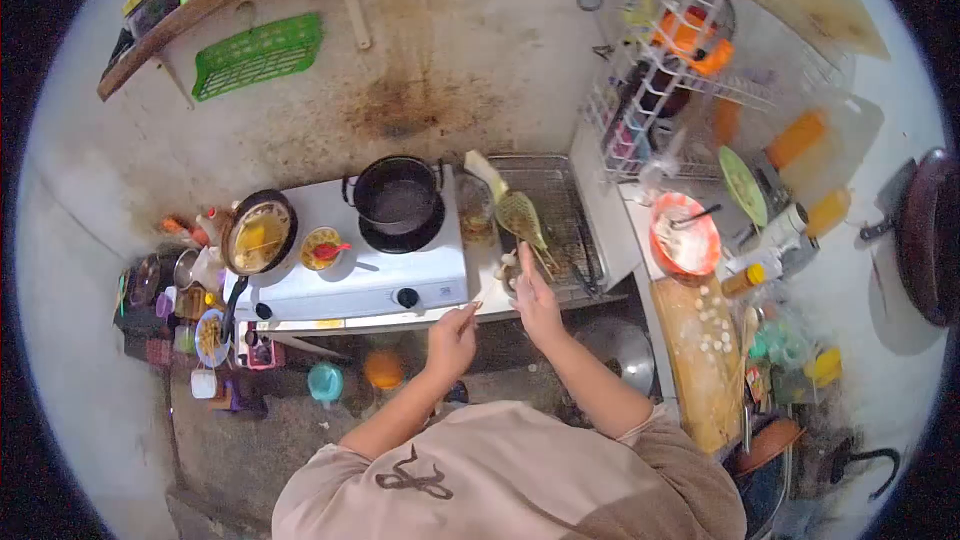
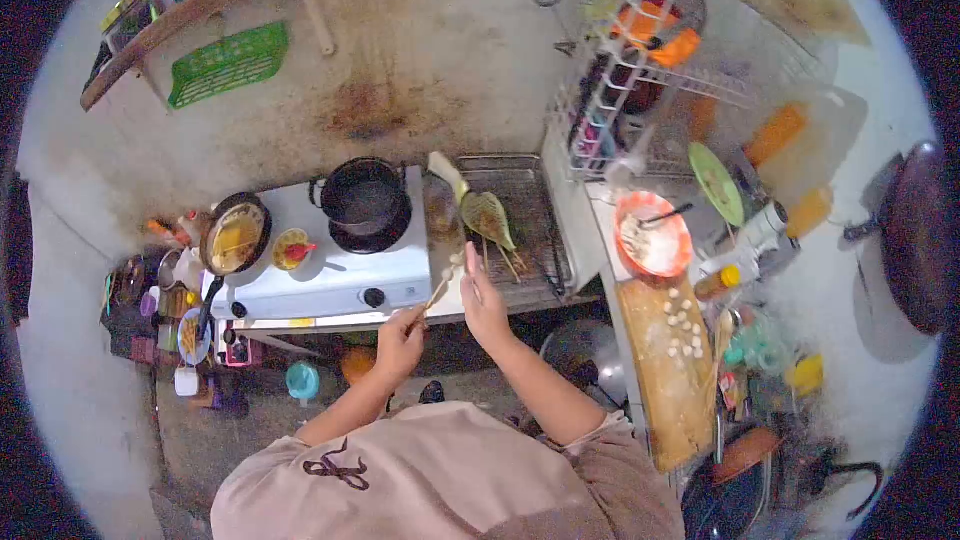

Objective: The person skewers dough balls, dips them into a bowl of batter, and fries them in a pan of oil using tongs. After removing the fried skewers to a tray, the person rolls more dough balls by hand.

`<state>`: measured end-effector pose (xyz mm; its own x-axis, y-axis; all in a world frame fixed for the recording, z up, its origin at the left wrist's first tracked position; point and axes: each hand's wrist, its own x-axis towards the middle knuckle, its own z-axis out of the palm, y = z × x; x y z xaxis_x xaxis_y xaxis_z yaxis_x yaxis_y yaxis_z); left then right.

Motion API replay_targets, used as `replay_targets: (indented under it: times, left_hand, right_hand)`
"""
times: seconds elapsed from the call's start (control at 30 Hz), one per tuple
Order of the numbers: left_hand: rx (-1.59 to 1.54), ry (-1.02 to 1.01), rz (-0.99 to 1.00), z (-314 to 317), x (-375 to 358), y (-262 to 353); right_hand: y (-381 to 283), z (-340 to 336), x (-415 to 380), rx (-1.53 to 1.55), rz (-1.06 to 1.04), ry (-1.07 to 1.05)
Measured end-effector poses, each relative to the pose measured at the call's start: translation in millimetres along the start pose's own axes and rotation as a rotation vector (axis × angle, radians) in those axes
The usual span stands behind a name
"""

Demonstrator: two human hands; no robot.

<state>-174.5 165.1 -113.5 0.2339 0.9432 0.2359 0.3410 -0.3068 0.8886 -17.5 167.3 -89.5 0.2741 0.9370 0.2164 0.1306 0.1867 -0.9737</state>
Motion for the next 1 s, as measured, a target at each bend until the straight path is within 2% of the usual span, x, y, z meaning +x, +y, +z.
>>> replay_targets:
  times: [0.1,0.13,0.17,0.2,0.23,0.27,0.3,0.33,0.37,0.43,0.53,0.57,0.6,0.63,0.67,0.7,0.77,0.87,0.97,1.0]
  left_hand:
    - [-0.034,0.089,-0.109,-29,13,-32]
    - [-0.056,0.13,-0.115,-34,14,-50]
    - [-0.075,0.17,-0.124,-37,15,-65]
    - [-0.118,0.174,-0.225,-41,14,-73]
    - [-0.162,0.151,-0.296,-47,12,-74]
    - [-0.203,0.126,-0.362,-52,12,-75]
    - [-0.246,0.099,-0.428,-56,12,-75]
    - [-0.405,0.127,-0.529,-53,7,-85]
    - [-0.349,0.139,-0.484,-52,3,-94]
    - [-0.237,0.167,-0.41,-50,-4,-94]
    - [-0.263,0.258,-0.503,-43,-13,-93]
    - [-0.277,0.295,-0.516,-42,-17,-97]
    - [-0.269,0.345,-0.463,-36,-15,-92]
    - [-0.216,0.303,-0.504,-36,-19,-101]
    - [-0.204,0.298,-0.516,-35,-15,-89]
    - [-0.195,0.291,-0.531,-32,-11,-78]
    - [-0.189,0.336,-0.508,-26,-22,-112]
    - [-0.248,0.394,-0.476,-23,-19,-104]
    - [-0.231,0.442,-0.43,-34,-18,-92]
    - [-0.198,0.46,-0.411,-41,-19,-86]
  right_hand:
    - [35,4,23,-0.184,-0.17,-0.011]
    - [41,-8,36,-0.281,-0.049,-0.003]
    - [71,-26,49,-0.479,-0.18,0.032]
    - [103,-45,62,-0.427,0.181,0.099]
    - [110,-60,72,-0.623,0.127,0.115]
    - [148,-88,79,-0.811,-0.168,0.058]
    - [186,-110,83,-0.942,-0.169,0.056]
    - [170,-109,84,-1.278,0.238,-0.005]
    - [204,-119,82,-1.483,0.257,0.105]
    - [190,-116,83,-1.483,0.404,0.153]
    - [187,-127,96,-1.456,0.651,0.018]
    - [187,-130,99,-1.464,0.687,0.013]
    - [208,-139,99,-1.521,0.628,-0.123]
    - [209,-142,104,-1.418,0.72,-0.125]
    - [204,-142,102,-1.405,0.641,-0.079]
    - [189,-138,96,-1.234,0.643,0.102]
    - [208,-151,89,-1.097,0.545,0.118]
    - [229,-156,66,-1.021,0.332,0.29]
    - [212,-137,33,-0.839,0.191,0.422]
    - [202,-126,20,-0.801,0.087,0.426]
